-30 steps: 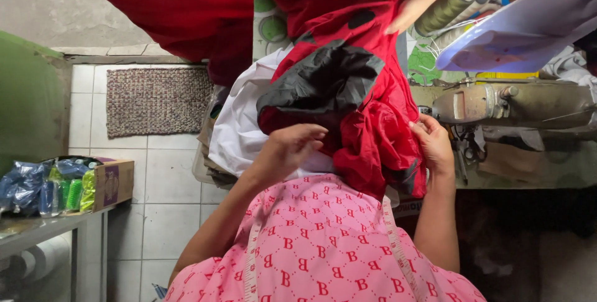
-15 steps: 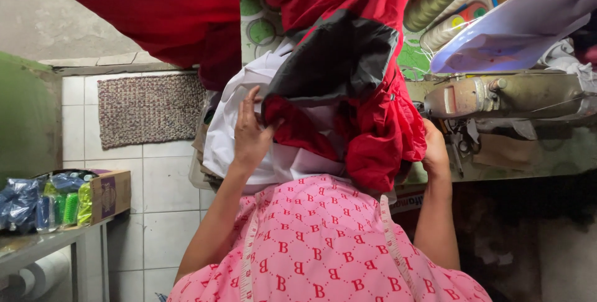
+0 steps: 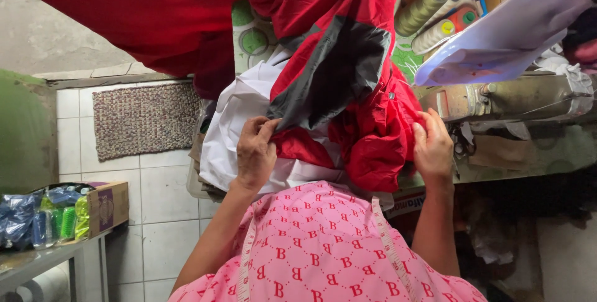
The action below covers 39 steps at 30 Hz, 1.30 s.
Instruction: The person organizes a red jacket and white fabric by hand on a table near a sewing machine, then handles currency and small textile components before packing items into a bag.
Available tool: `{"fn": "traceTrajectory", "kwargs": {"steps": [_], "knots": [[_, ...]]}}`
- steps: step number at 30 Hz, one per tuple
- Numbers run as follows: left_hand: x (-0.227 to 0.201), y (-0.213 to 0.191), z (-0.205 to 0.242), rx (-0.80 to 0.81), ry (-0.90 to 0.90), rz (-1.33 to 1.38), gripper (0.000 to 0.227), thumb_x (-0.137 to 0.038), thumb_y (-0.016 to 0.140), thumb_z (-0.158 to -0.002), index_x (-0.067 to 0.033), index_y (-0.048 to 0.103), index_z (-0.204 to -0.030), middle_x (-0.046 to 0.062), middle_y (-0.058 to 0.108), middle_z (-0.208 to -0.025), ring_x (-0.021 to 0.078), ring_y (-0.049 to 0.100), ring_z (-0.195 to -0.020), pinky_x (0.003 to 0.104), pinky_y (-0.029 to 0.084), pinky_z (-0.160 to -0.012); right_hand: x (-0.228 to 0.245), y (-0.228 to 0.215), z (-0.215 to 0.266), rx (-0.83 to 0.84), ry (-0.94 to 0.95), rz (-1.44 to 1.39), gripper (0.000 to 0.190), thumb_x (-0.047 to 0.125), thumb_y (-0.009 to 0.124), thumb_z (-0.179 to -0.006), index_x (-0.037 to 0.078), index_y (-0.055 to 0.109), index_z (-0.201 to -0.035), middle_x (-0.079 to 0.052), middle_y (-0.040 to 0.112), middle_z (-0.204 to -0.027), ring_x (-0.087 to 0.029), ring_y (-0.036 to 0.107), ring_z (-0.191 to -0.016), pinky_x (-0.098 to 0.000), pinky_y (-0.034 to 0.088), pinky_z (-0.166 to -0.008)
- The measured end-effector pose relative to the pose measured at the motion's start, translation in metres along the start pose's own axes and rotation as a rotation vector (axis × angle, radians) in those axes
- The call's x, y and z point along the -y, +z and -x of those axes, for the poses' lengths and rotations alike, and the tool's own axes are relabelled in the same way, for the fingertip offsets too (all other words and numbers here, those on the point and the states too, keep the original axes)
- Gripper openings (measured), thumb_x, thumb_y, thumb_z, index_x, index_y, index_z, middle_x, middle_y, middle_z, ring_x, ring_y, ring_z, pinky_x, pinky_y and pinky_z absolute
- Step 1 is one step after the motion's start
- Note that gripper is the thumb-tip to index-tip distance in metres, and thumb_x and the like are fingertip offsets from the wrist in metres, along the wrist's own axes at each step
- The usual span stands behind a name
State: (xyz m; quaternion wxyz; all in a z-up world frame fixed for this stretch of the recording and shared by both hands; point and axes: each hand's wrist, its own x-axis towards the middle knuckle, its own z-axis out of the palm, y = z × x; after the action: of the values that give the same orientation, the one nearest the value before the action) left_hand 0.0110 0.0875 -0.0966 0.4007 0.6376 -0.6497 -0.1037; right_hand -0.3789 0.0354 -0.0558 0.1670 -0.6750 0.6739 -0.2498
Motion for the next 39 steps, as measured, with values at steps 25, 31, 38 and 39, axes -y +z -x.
{"fn": "traceTrajectory", "kwargs": {"steps": [25, 31, 38, 39], "knots": [[-0.014, -0.032, -0.003, -0.118, 0.173, -0.076, 0.021, 0.003, 0.066, -0.075, -0.0129, 0.068, -0.089, 0.006, 0.058, -0.100, 0.0277, 0.060, -0.093, 0.035, 0.052, -0.079, -0.015, 0.073, -0.079, 0.087, 0.262, -0.121, 0.024, 0.028, 0.078, -0.084, 0.028, 0.074, -0.108, -0.001, 0.075, -0.104, -0.024, 0.071, -0.103, -0.0385, 0.055, -0.088], [-0.023, -0.053, -0.011, 0.137, 0.057, -0.074, 0.035, -0.016, 0.081, -0.071, -0.0113, 0.061, -0.098, 0.010, 0.057, -0.110, 0.0329, 0.057, -0.107, 0.044, 0.046, -0.091, 0.006, 0.059, -0.068, 0.061, 0.289, -0.163, 0.021, 0.019, 0.073, -0.085, 0.025, 0.075, -0.105, -0.002, 0.075, -0.102, -0.025, 0.071, -0.103, -0.0394, 0.055, -0.089], [-0.045, -0.015, -0.085, 0.003, 0.200, 0.164, 0.017, -0.018, 0.079, -0.094, -0.0137, 0.072, -0.109, 0.003, 0.069, -0.107, 0.0252, 0.068, -0.102, 0.036, 0.052, -0.090, -0.019, 0.079, -0.057, -0.078, -0.177, -0.072, 0.024, -0.002, 0.063, -0.084, 0.008, 0.068, -0.105, -0.014, 0.069, -0.099, -0.036, 0.069, -0.101, -0.0458, 0.055, -0.090], [-0.052, 0.005, -0.098, 0.004, 0.201, 0.164, 0.017, -0.018, 0.079, -0.094, -0.0137, 0.072, -0.109, 0.003, 0.069, -0.107, 0.0252, 0.068, -0.102, 0.036, 0.052, -0.090, -0.016, 0.080, -0.054, -0.079, -0.176, -0.072, 0.024, -0.002, 0.063, -0.084, 0.008, 0.068, -0.105, -0.014, 0.069, -0.099, -0.036, 0.069, -0.101, -0.0458, 0.055, -0.090]]}}
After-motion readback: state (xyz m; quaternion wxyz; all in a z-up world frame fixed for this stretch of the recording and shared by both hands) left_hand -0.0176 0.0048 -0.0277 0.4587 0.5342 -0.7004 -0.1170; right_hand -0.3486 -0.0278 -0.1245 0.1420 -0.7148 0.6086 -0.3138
